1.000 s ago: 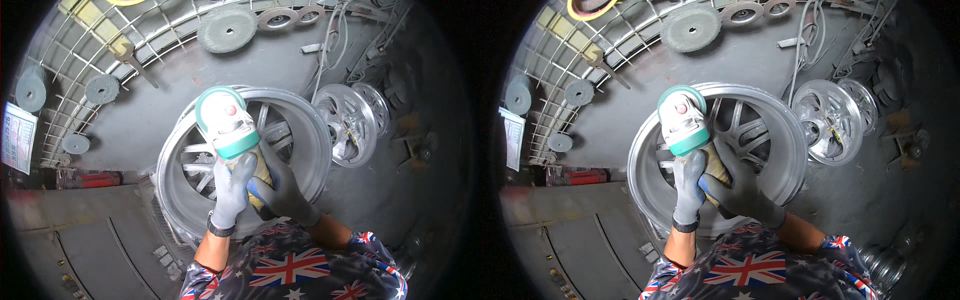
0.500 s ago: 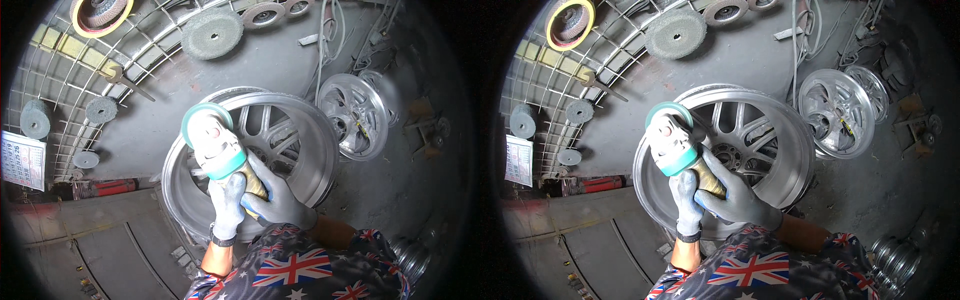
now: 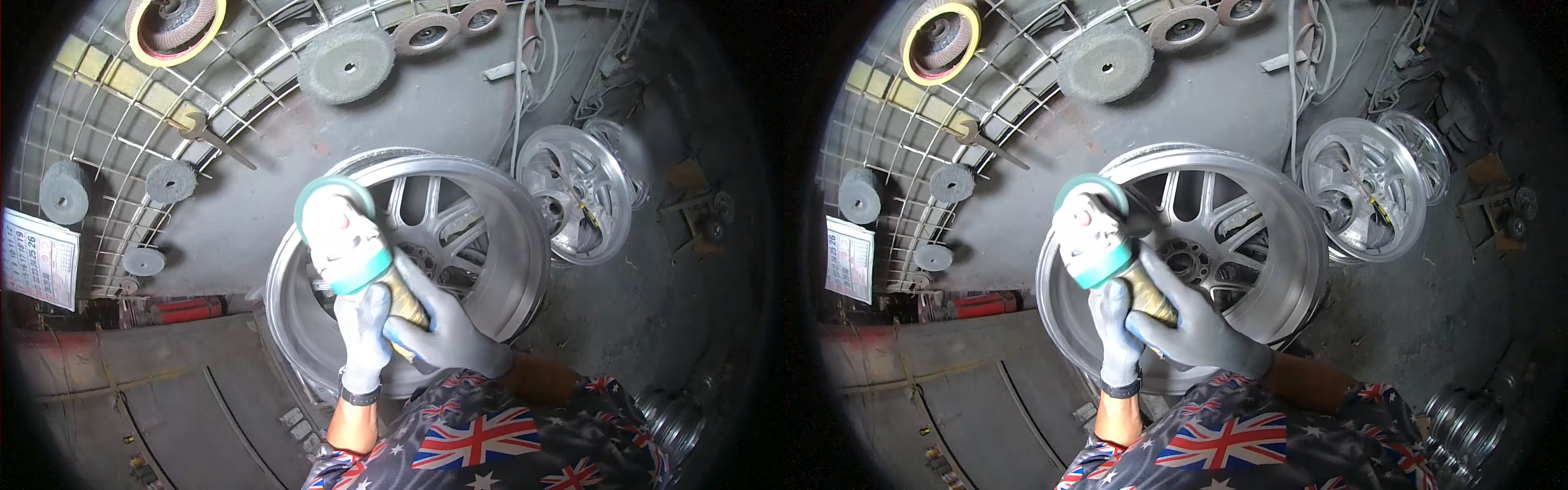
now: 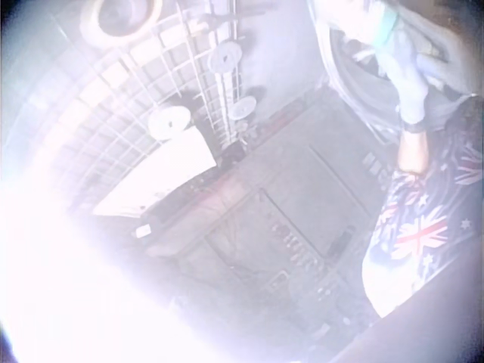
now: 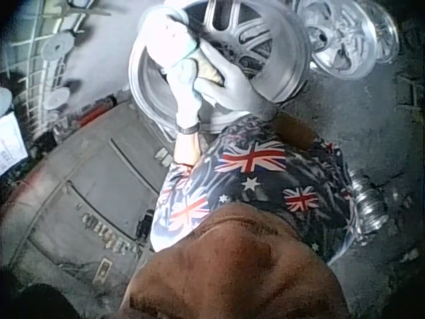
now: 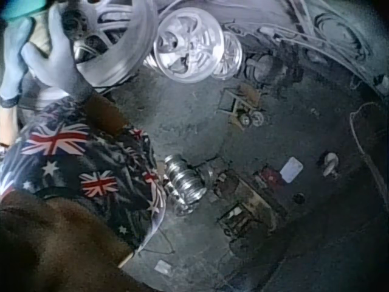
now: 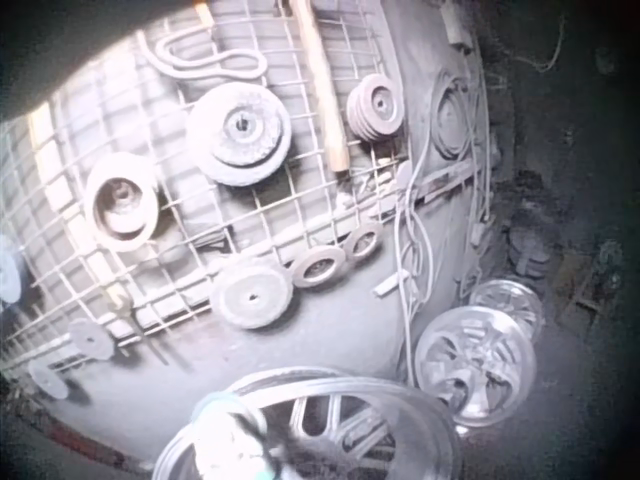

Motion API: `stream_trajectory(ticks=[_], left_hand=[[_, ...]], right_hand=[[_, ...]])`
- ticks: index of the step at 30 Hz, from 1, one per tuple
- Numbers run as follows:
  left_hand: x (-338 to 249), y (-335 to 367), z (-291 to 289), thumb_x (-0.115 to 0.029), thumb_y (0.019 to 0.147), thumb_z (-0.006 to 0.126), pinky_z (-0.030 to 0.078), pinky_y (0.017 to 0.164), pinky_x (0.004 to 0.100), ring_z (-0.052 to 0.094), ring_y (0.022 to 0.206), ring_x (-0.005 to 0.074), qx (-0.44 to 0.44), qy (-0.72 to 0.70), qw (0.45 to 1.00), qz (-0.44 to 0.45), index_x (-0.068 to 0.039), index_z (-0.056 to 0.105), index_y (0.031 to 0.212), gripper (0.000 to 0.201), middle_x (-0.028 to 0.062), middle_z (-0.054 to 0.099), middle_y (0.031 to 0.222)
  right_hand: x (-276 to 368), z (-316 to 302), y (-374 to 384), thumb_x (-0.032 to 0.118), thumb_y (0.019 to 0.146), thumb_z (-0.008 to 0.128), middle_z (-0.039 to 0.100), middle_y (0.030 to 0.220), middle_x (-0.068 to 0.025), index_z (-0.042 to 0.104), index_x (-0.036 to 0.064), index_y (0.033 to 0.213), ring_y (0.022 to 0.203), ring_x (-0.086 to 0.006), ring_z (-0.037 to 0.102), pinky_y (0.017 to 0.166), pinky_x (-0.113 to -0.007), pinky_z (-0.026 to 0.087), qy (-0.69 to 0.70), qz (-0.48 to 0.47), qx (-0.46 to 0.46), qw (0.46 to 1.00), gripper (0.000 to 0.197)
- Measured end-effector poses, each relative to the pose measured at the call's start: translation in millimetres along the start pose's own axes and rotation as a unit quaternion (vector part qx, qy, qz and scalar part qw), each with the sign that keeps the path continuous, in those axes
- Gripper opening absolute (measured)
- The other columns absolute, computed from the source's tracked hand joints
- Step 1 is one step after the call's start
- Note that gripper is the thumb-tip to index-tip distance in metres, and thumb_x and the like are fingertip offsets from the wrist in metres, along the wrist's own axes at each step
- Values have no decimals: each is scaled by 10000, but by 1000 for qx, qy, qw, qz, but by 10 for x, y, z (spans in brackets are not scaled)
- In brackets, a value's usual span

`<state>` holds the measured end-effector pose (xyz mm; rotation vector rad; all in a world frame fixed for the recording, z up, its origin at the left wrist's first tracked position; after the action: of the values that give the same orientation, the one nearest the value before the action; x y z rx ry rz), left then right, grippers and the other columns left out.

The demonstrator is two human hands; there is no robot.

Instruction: The person uses a handheld angle grinder with a polishing pad to smooth and shine the surface of a silver alloy car wheel. They systematically move the tool across the spokes and rim, then rotate the wheel to access different sections. The person also wipes the wheel with a cloth to remove residue and inspect the finish.

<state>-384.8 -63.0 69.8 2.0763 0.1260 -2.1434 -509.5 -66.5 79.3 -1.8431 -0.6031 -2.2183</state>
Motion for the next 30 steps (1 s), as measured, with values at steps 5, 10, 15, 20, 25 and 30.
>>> stream_trajectory(ticks=[5, 10, 15, 20, 25, 30], left_hand=[[97, -48, -93, -307, 989, 596, 462, 999, 365, 631, 1107, 228, -11, 5, 1000, -24, 33, 607, 1316, 472, 136, 682, 1210], [54, 38, 15, -302, 986, 602, 454, 1007, 366, 629, 1103, 239, 13, 5, 999, -44, 28, 607, 1318, 469, 141, 680, 1218], [52, -32, -75, -289, 973, 612, 446, 1022, 360, 631, 1129, 234, -25, -55, 997, -44, 35, 612, 1317, 472, 141, 686, 1210], [31, 45, 30, -263, 979, 621, 479, 969, 364, 642, 1061, 221, 6, -9, 999, -43, 25, 624, 1285, 420, 123, 694, 1182], [-7, 26, -12, -283, 979, 619, 476, 967, 362, 646, 1056, 220, 4, -27, 999, -40, 32, 623, 1286, 440, 129, 695, 1187], [-48, 35, 5, -271, 982, 617, 474, 969, 355, 641, 1071, 213, 14, 6, 1000, -23, 35, 623, 1284, 430, 118, 693, 1186]], right_hand=[[93, 19, 13, 108, 934, 695, 407, 1528, -313, 239, -139, 1546, 1480, -327, 367, 1218, -407, 282, -27, -6, 10, 1000, 801], [48, -55, -25, 125, 933, 714, 461, 1481, -293, 243, -139, 1544, 1447, -308, 407, 1198, -398, 316, -26, 17, -34, 999, 815], [71, 27, -3, 127, 932, 717, 414, 1519, -306, 243, -150, 1536, 1465, -312, 384, 1209, -403, 295, -15, 2, -7, 1000, 815], [-24, -17, -42, 103, 941, 691, 395, 1533, -316, 240, -152, 1536, 1474, -323, 373, 1214, -403, 285, 4, 17, -43, 999, 789], [57, 56, -29, 106, 950, 697, 384, 1542, -312, 231, -147, 1542, 1480, -326, 363, 1216, -413, 284, -24, -28, -21, 999, 795], [1, 11, -41, 107, 955, 696, 379, 1536, -320, 234, -150, 1540, 1502, -341, 312, 1231, -421, 255, 38, 11, -40, 998, 788]])
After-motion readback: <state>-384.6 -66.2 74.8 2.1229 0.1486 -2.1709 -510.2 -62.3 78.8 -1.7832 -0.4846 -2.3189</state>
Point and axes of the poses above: each hand's wrist, its own y-axis towards the middle knuckle, its own z-axis out of the palm, x = y × z, the point moved 9 cm from there along y, towards the middle knuckle
